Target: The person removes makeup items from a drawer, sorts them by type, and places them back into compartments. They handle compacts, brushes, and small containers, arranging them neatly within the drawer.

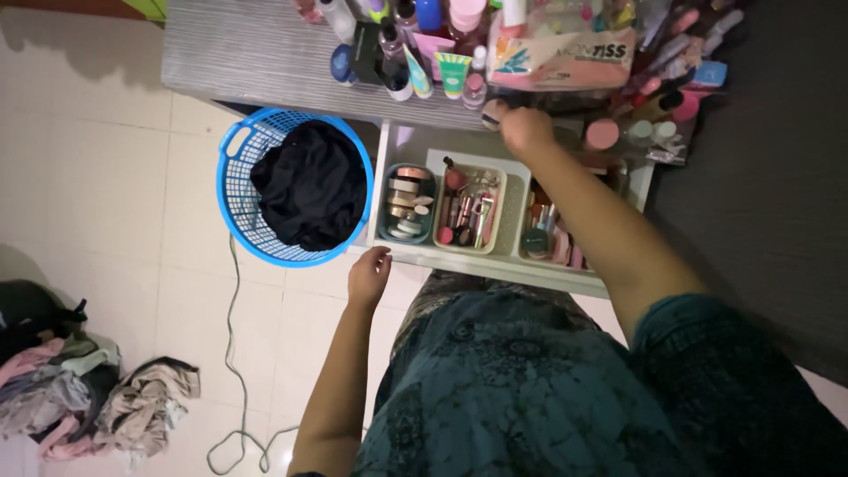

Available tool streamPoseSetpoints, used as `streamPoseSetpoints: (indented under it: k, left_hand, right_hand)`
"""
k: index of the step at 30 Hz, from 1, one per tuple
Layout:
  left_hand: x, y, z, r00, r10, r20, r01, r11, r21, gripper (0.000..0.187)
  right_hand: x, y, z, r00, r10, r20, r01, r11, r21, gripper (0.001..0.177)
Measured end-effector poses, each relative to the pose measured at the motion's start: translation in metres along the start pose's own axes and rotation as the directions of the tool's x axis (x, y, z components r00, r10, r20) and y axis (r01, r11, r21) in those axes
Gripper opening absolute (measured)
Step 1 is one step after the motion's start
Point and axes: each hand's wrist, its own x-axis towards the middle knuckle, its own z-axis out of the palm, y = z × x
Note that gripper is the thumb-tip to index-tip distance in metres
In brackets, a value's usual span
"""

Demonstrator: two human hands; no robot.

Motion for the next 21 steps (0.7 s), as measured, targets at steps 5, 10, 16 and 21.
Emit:
streamPoseSetpoints:
  k: [5,10,16,21]
  left_hand:
    - [0.008,0.014,-0.001,0.999,0.04,-0.004,-0.04,0.999,-0.01,0.024]
    - [0.018,0.021,0.003,0.995,0.095,-0.024,-0.095,0.995,-0.03,0.023]
    - [0.025,0.032,0.008,0.994,0.09,0.059,-0.09,0.996,-0.01,0.027]
    - [0.027,0.053,0.002,0.988,0.143,0.06,-0.143,0.99,-0.011,0.024]
  right_hand:
    - [-0.099,-0.025,-0.05,0.948,-0.215,-0.233,0.206,0.977,-0.061,0.025]
    - [-0.149,0.017,0.018,0.957,-0.283,-0.07,0.29,0.949,0.121,0.022]
    - [-0.221,0.011,0.072,0.982,-0.035,0.186,0.056,0.992,-0.113,0.025]
    - [-0.202,0.026,0.168,0.959,0.015,0.284,-0.014,1.0,-0.005,0.028]
